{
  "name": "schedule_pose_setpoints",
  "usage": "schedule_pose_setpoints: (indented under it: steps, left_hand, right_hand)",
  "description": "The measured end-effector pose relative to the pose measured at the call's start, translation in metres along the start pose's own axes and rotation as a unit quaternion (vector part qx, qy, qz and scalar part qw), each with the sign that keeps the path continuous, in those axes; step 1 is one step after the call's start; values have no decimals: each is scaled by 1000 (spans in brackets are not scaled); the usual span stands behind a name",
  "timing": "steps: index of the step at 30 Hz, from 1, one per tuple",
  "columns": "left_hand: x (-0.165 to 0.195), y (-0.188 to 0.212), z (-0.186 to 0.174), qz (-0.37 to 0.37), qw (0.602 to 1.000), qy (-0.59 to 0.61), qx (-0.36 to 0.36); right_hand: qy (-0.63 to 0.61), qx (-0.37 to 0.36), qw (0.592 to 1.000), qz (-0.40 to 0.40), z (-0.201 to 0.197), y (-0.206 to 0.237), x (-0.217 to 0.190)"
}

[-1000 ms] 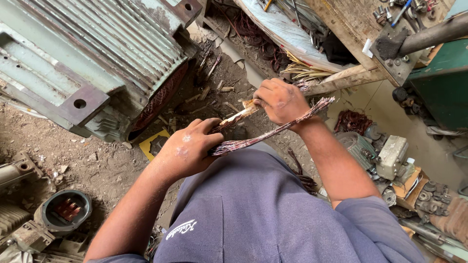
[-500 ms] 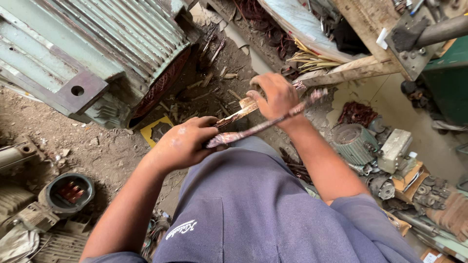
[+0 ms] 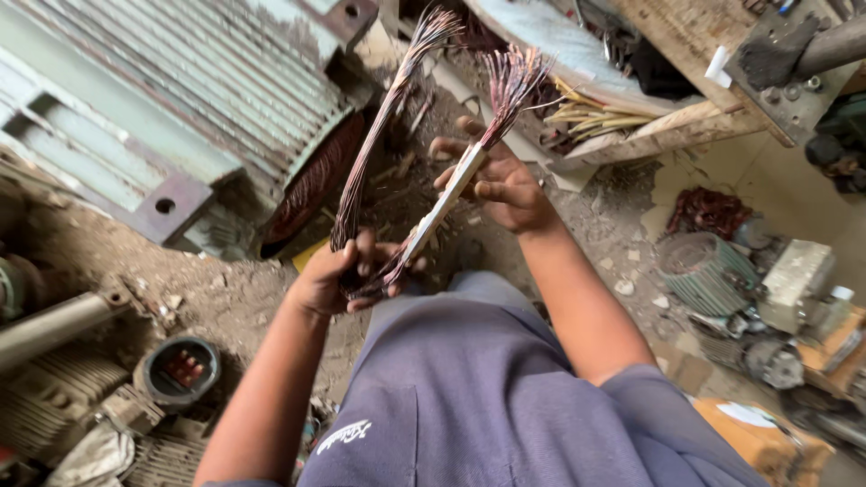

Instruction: The person pulls bundles of copper windings out of the slots of scrap electric motor stators by hand, working one motor at a time on the floor. They bend and strip the freed copper coils away from the motor body and set the extracted copper aside with other stripped windings.

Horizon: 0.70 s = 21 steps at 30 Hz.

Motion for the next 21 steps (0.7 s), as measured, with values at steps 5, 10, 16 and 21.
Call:
schedule_pose_setpoints:
  steps: [5,10,16,21]
  left_hand:
    - [-34,-20,-1,24,996,85,-30]
    - [-74,-41,1,17,987,156,-25]
    - [-112,-74,18,43,986,159,-32]
    - [-124,-96,37,70,992,106,10]
  right_hand:
    - [-14,-107,994,-22,-23,-11,-23]
    - [-11,-149,988,-32,-49,-13,-44]
    - [-10,-189,982,-16,-82,2,-61]
    - [12,-58,998,22,-110,32,-61]
Point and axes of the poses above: each hand's wrist, its own y-axis away from the middle knuckle, its own z-axis out of the palm, x = y × z, the point moved 1 cm from there along -y, towards the middle knuckle, and after that the axes turned 6 degrees about y, right-handed, at the moved point
